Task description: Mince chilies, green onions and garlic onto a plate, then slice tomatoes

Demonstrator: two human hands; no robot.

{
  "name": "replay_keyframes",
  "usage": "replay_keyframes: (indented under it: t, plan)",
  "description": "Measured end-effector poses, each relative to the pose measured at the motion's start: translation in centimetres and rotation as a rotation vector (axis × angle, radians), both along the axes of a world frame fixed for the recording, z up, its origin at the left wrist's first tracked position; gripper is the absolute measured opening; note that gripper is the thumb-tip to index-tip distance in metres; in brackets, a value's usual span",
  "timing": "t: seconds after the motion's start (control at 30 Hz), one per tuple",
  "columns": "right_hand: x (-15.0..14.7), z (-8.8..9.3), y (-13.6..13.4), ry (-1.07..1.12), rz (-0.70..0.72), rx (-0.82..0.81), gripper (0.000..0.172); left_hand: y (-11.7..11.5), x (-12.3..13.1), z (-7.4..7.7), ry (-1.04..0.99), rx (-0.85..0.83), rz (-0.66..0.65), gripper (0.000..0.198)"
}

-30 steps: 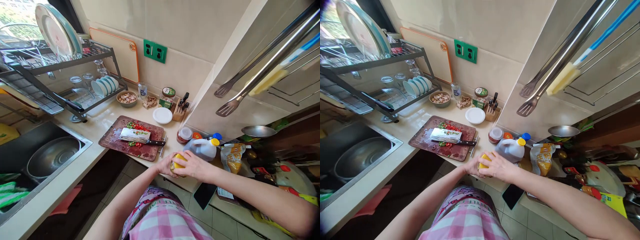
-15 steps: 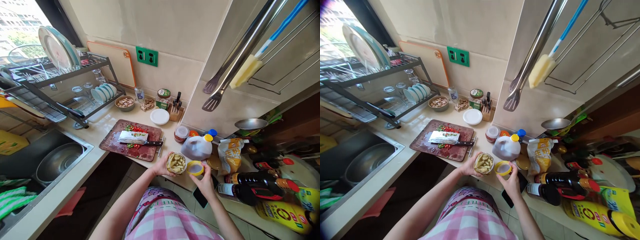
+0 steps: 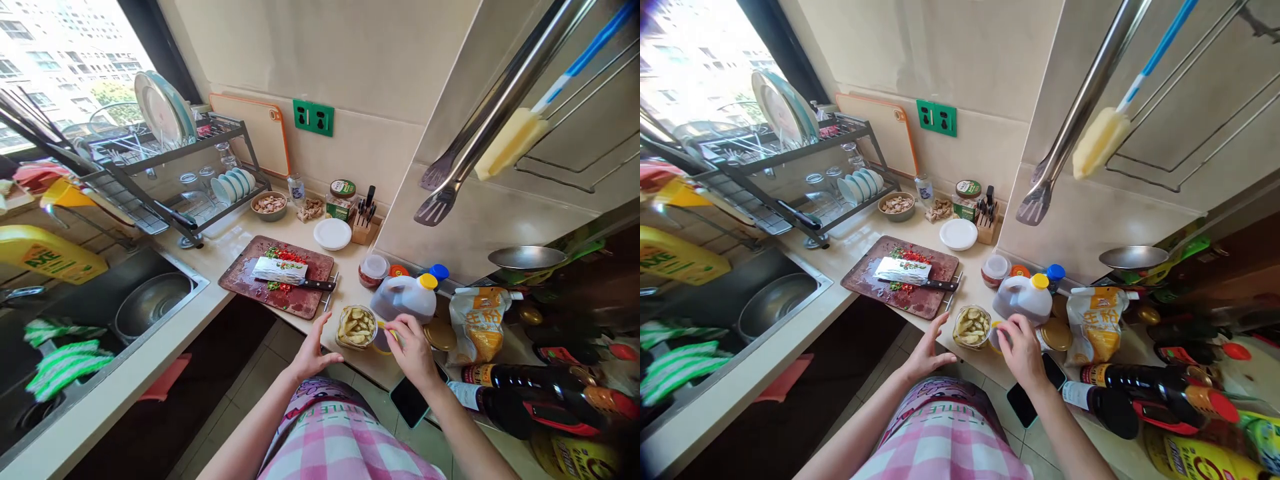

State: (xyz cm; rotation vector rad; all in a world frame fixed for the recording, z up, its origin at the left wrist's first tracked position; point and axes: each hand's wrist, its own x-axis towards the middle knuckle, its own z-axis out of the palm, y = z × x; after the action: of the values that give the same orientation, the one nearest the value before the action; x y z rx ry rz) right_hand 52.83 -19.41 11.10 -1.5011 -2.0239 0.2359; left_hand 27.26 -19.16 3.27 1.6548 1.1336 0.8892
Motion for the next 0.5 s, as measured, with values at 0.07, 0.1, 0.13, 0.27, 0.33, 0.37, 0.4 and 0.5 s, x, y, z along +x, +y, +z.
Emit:
replay_keyframes:
  t: [0.07,0.1,0.13,0.27,0.33,0.37,0.4,0.5]
  plan:
    - [-2.0,2.8,2.1,-0.066,0.182,0.013,0.015,-2.2,-1.2,-0.1,0.004,-0.031,0.066,0.083]
    - [-3.1,3.8,3.2,-0.135,0.269,0.018,0.015,-3.2,-1.8,-0.2,0.007,-0.047,0.097,0.077]
    - [-4.0,4.4,4.2,-0.222,0.352,0.022,0.013,-4.3,-2.3,-0.2,0.01,-0.061,0.126,0.072]
    - [-6.3,4.6,7.1,-0.524,0.58,0.102,0.01,-7.5,-3.9,-0.6,0.014,-0.099,0.252,0.062]
    - [-6.6,4.0,7.9,-0.588,0.655,0.169,0.012,-8.6,-4.3,-0.9,0.005,-0.11,0.315,0.059]
    - [-6.6,3.8,8.2,-0.605,0.693,0.203,0.013,-9.0,-4.5,-1.0,0.0,-0.118,0.339,0.058]
    - [-6.6,3.7,8.5,-0.617,0.733,0.234,0.013,-9.3,-4.7,-1.2,-0.006,-0.129,0.354,0.058]
    - [-6.4,3.9,8.9,-0.617,0.835,0.28,0.014,-9.8,-5.3,-1.5,-0.017,-0.165,0.358,0.057]
